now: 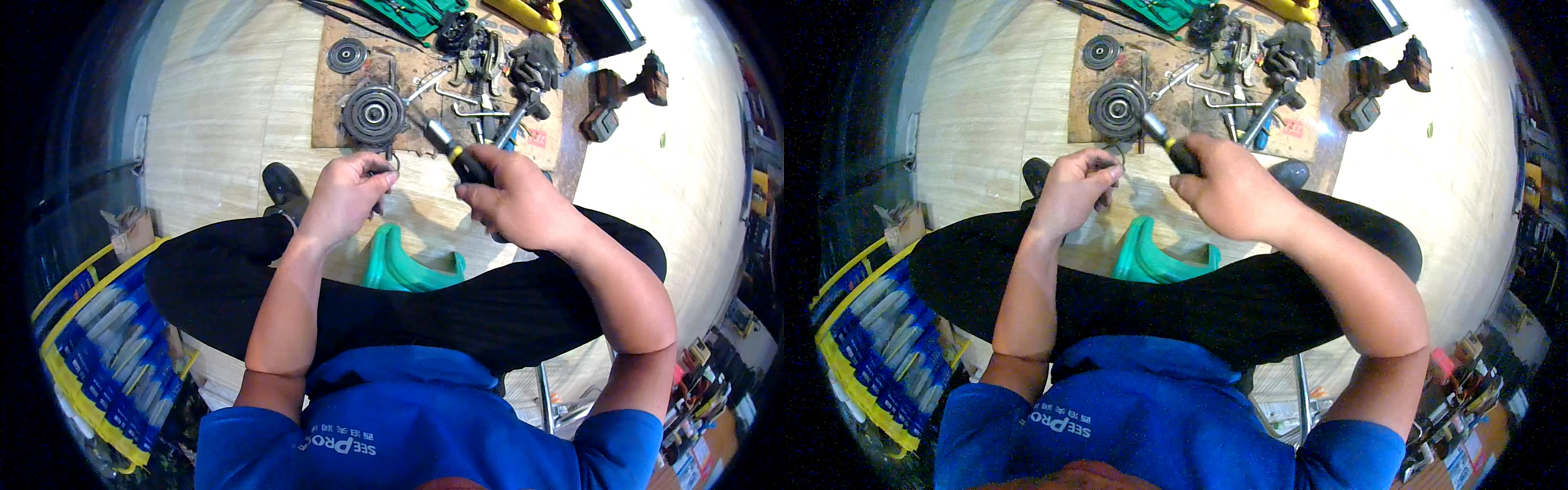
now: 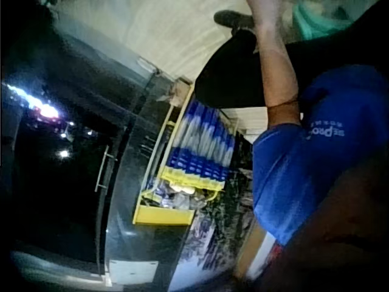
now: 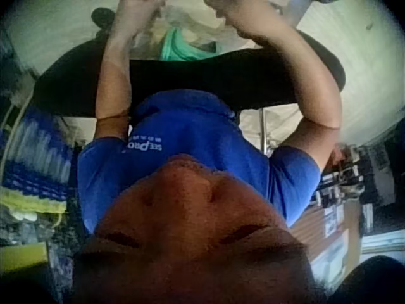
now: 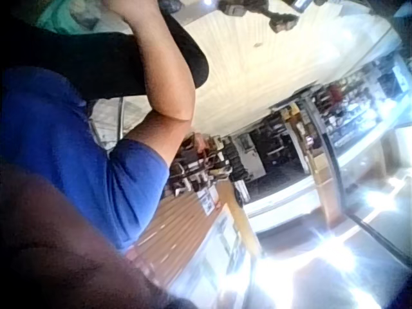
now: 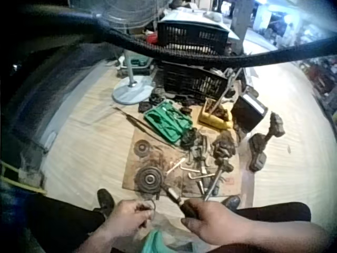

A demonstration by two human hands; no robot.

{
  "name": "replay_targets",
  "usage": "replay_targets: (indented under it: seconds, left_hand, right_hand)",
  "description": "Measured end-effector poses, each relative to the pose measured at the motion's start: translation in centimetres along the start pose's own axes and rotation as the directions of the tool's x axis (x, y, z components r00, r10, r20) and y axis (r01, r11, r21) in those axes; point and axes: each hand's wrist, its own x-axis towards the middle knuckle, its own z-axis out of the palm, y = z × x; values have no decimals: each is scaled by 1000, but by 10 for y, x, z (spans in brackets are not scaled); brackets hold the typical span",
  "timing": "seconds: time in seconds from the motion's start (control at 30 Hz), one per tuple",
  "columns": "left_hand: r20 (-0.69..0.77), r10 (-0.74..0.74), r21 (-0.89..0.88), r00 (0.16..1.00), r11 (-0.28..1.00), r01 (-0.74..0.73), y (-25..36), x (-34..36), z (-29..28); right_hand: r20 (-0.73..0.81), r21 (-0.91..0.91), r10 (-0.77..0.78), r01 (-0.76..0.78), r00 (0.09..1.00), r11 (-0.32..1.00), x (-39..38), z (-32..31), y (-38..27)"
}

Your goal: The person uses pliers and a screwdriver to remove a ring from a metal assembly, then uses a hammer to drive a metal rod into another component.

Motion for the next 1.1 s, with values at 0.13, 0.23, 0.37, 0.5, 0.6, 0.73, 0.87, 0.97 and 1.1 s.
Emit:
replay_targets:
  seconds: [0.13,0.23,0.37,0.5,0.6,0.73,0.87,0.97,1.1]
  left_hand:
    - [78,134,118,988,983,-142,4,-13,14]
    - [100,251,211,963,940,-267,1,-18,18]
    - [124,416,336,901,837,-432,11,-24,23]
    - [132,439,318,889,830,-458,15,-29,25]
    - [122,455,291,882,833,-470,16,-31,25]
    - [120,456,211,882,857,-471,10,-31,23]
    - [-9,158,-211,987,965,-156,16,-34,30]
    - [-108,128,-384,986,909,-160,15,-32,33]
    - [-173,77,-317,982,939,-130,7,-28,36]
  right_hand:
    - [-120,393,8,40,993,919,13,11,12]
    - [-22,520,8,5,1000,854,16,12,9]
    - [-3,521,-25,23,1000,853,18,19,16]
    - [-69,445,-21,50,997,894,18,25,15]
    - [-77,417,-6,37,997,908,17,25,13]
    - [-71,472,-21,52,997,880,19,25,13]
    - [-43,507,-1,23,999,862,21,21,12]
    - [-42,521,-14,34,999,853,23,20,12]
    - [-19,531,-42,46,999,846,23,21,11]
